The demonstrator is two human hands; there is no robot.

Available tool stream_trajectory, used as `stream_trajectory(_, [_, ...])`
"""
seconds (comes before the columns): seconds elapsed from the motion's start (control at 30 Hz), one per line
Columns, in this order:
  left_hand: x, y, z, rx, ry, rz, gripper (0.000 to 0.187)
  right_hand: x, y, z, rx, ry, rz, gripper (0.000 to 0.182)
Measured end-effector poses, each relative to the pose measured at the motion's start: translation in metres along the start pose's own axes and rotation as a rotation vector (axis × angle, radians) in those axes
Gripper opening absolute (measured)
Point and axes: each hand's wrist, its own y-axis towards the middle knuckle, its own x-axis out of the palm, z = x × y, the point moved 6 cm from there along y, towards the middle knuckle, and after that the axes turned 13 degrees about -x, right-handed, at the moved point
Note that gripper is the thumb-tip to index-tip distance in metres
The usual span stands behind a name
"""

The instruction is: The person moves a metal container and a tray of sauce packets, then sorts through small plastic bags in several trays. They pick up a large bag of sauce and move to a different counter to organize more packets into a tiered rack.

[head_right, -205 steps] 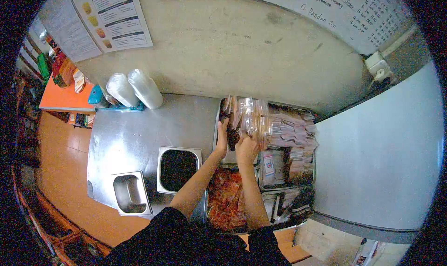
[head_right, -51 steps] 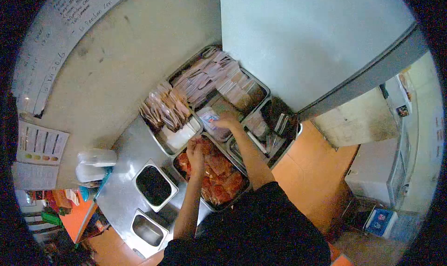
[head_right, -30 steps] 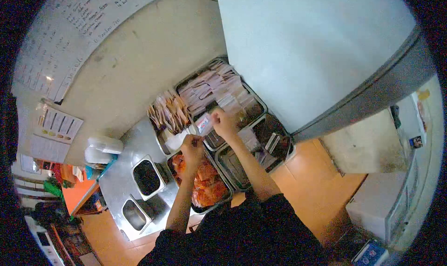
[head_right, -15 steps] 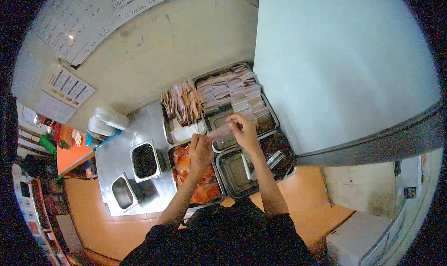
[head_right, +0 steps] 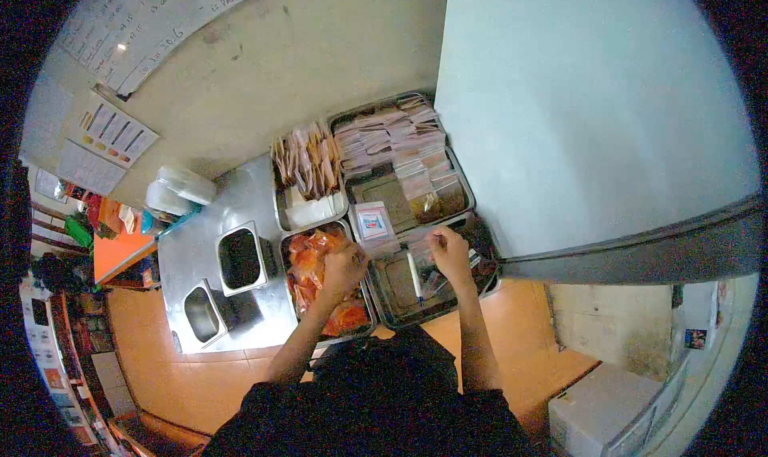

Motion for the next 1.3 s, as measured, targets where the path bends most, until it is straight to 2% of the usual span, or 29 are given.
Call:
stream_trajectory(0.03, [0.002,-0.001,0.002,0.000,-0.001,-0.005,0.010,0.000,-0.001,-0.002,-0.037,-0.018,0.007,0.010])
stream_trajectory(0.1, [-0.003,-0.002,0.019,0.001,0.227,0.047,0.013,-0.002,-0.005,-0.004,-0.054,-0.034,0.019,0.011])
stream_trajectory(0.13, [-0.006,-0.004,0.024,0.003,0.227,0.024,0.013,-0.003,-0.007,-0.008,-0.080,-0.033,0.007,0.011])
stream_trajectory(0.2, [-0.009,-0.008,0.038,0.129,0.147,-0.016,0.019,-0.014,-0.015,-0.009,-0.085,-0.041,0.004,0.012])
stream_trajectory(0.33, [-0.013,-0.014,0.044,0.101,0.209,-0.073,0.024,-0.048,-0.032,-0.002,-0.013,0.004,0.140,0.012])
stream_trajectory(0.4, [-0.004,-0.011,0.032,0.080,0.230,-0.050,0.019,-0.070,-0.043,-0.001,-0.064,-0.013,0.253,0.010])
stream_trajectory(0.47, [0.002,-0.007,0.031,0.264,0.220,-0.036,0.017,-0.085,-0.056,0.007,-0.026,-0.003,0.278,0.009])
stream_trajectory(0.53, [0.007,-0.005,0.032,0.281,0.244,-0.063,0.014,-0.095,-0.068,0.018,-0.091,-0.336,0.289,0.014])
stream_trajectory(0.57, [0.011,-0.003,0.033,0.323,0.282,-0.029,0.015,-0.094,-0.073,0.013,-0.119,-0.582,0.189,0.035])
stream_trajectory(0.6, [0.014,-0.002,0.033,0.363,0.322,0.006,0.016,-0.091,-0.076,0.013,-0.124,-0.582,0.189,0.035])
stream_trajectory(0.67, [0.018,0.005,0.028,0.322,0.344,0.049,0.016,-0.075,-0.079,0.004,-0.231,-0.774,0.168,0.061])
stream_trajectory(0.7, [0.018,0.008,0.026,0.283,0.365,0.086,0.016,-0.065,-0.076,0.015,-0.106,-0.823,0.106,0.075])
stream_trajectory(0.73, [0.020,0.011,0.025,0.278,0.367,0.089,0.016,-0.053,-0.071,0.019,-0.110,-0.820,0.102,0.075])
stream_trajectory(0.8, [0.020,0.013,0.027,0.261,0.299,0.137,0.015,-0.042,-0.063,0.030,0.003,-1.141,0.163,0.076])
stream_trajectory(0.83, [0.021,0.012,0.029,0.268,0.320,0.111,0.021,-0.040,-0.061,0.032,-0.048,-1.196,0.213,0.071])
stream_trajectory(0.93, [0.011,-0.001,0.056,0.265,0.254,0.115,0.031,-0.047,-0.061,0.041,-0.005,-1.105,0.148,0.063])
stream_trajectory(0.97, [0.017,-0.004,0.064,0.214,0.286,0.053,0.042,-0.046,-0.063,0.044,-0.008,-1.104,0.143,0.063])
stream_trajectory(1.03, [0.032,-0.006,0.074,0.256,0.173,0.045,0.044,-0.052,-0.070,0.044,-0.021,-1.133,0.299,0.054])
stream_trajectory(1.07, [0.037,-0.005,0.080,0.302,0.061,0.037,0.046,-0.052,-0.073,0.037,-0.029,-1.133,0.296,0.054])
stream_trajectory(1.13, [0.046,0.001,0.098,0.335,0.063,0.037,0.054,-0.036,-0.080,0.003,-0.341,-1.045,0.190,0.050])
stream_trajectory(1.17, [0.061,0.007,0.092,0.258,0.106,0.061,0.050,-0.025,-0.082,0.003,-0.408,-0.915,0.057,0.051])
stream_trajectory(1.2, [0.066,0.011,0.090,0.183,0.146,0.085,0.047,-0.020,-0.086,0.005,-0.413,-0.911,0.054,0.051])
stream_trajectory(1.23, [0.068,0.015,0.089,0.182,0.148,0.093,0.047,-0.008,-0.090,0.006,-0.470,-0.850,-0.055,0.049])
stream_trajectory(1.27, [0.073,0.019,0.092,0.201,0.128,-0.029,0.043,0.001,-0.092,0.005,-0.527,-0.788,-0.164,0.047])
stream_trajectory(1.3, [0.078,0.021,0.095,0.219,0.108,-0.147,0.041,-0.001,-0.093,0.004,-0.541,-0.790,-0.162,0.047])
